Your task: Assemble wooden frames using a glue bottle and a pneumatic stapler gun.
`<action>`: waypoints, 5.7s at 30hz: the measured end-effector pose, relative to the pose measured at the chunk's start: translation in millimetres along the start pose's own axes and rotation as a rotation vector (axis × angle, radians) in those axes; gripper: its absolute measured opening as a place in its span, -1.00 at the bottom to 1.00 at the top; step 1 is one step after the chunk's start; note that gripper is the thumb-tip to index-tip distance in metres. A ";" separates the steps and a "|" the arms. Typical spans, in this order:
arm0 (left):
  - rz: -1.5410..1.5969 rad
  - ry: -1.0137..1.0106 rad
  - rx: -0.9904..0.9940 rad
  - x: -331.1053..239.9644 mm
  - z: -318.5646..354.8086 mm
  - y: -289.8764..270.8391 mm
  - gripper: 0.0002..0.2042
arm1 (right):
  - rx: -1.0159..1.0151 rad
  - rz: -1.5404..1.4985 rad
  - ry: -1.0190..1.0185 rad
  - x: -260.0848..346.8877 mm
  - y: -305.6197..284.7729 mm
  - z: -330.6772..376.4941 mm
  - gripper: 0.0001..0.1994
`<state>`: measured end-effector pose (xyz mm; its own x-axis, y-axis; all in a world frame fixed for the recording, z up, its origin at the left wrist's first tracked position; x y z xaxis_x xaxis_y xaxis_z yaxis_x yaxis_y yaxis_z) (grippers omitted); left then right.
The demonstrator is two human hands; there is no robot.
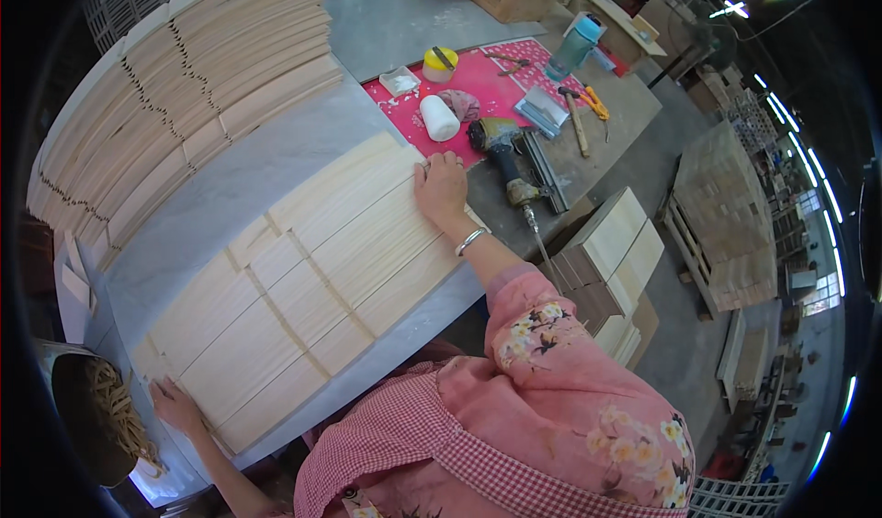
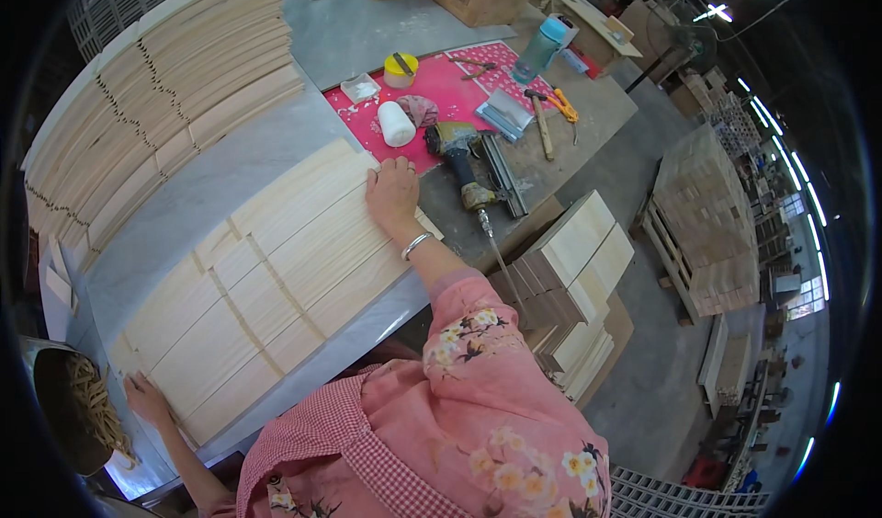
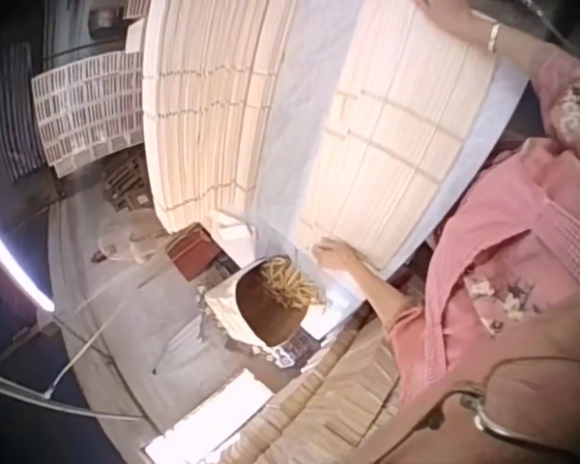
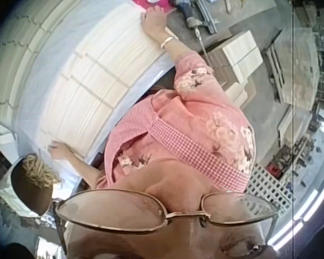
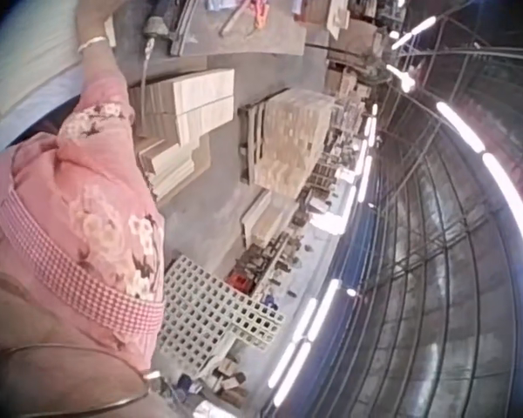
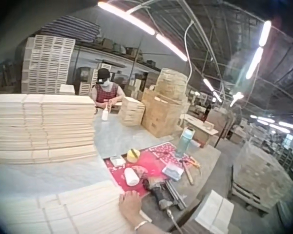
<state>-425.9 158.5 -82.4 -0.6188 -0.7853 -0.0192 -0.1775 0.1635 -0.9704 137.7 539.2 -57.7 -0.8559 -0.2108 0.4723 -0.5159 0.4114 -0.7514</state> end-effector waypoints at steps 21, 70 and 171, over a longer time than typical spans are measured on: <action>-0.131 -0.008 -0.127 -16.5 -30.6 7.9 -0.50 | 0.059 -0.078 -0.133 2.2 43.2 -26.4 -0.76; 0.135 1.033 0.263 -248.1 157.0 -81.8 -0.13 | 0.430 -0.415 -0.707 170.4 88.0 22.1 -0.68; 0.471 0.782 -0.187 -459.1 90.9 -112.8 -0.50 | 0.301 -1.298 0.134 77.2 -46.0 -29.5 -0.85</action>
<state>-52.2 446.3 14.0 -0.9859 0.0010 -0.1674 0.1445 0.5100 -0.8480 96.4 530.2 26.9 0.2574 -0.2022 0.9449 -0.9500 -0.2321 0.2091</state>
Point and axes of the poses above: each hand's wrist, its own z-axis away from the middle knuckle, its own y-axis out of the palm, x = y × z, the point moved 1 cm from there along -z, towards the middle knuckle, and after that the axes turned 13 degrees about -z, right-handed, at the moved point
